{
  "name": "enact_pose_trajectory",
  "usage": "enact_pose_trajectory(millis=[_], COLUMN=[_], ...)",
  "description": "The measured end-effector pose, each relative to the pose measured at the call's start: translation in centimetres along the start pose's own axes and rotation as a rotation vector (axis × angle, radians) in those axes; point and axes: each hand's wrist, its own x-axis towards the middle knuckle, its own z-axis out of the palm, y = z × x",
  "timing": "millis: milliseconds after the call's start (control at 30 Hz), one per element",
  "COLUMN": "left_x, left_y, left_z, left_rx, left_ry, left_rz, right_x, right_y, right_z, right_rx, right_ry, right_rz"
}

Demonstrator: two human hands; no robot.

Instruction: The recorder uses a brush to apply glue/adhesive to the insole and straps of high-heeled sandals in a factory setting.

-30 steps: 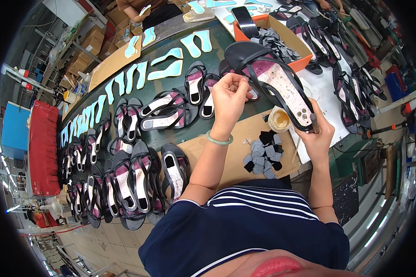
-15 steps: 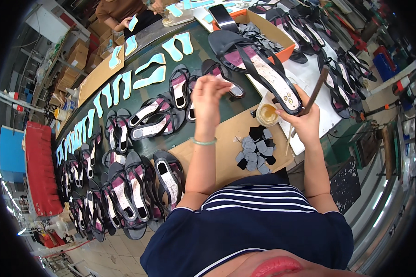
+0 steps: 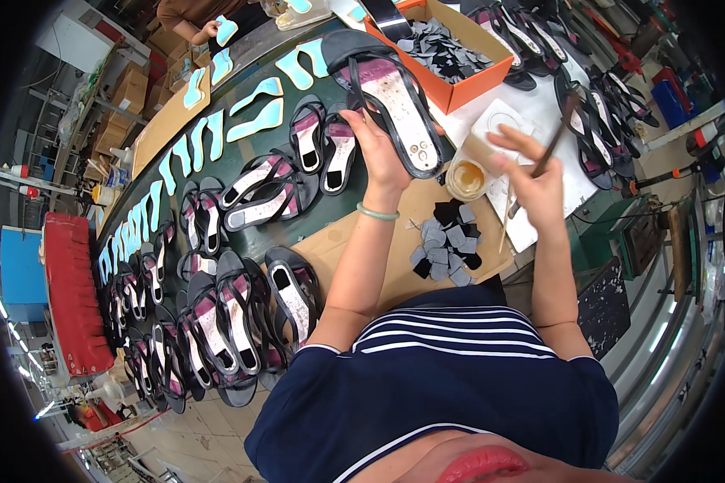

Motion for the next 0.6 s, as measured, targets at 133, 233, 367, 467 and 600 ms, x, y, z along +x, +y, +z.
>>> enact_pose_trajectory(millis=[133,233,367,467,600], left_x=[0.5,0.8,1.2,1.2,0.5], left_y=[0.8,1.1,0.9,0.6,0.4], left_z=[-1.7,-2.1,-2.2,-2.1,-1.4], left_rx=[0.026,0.027,0.037,0.068,0.130], left_ry=[0.038,0.036,0.029,0.050,0.072], left_rz=[0.028,0.037,0.025,0.026,0.039], right_x=[0.6,0.6,0.3,-0.4,-1.7], right_y=[0.4,1.0,2.2,1.7,4.6], right_z=[-3.3,-5.0,-5.9,-5.4,-7.3], right_rx=[0.350,0.548,0.708,0.705,0.711], right_ry=[0.132,0.181,0.211,0.283,0.125], right_rz=[-0.012,-0.017,-0.028,-0.032,-0.010])
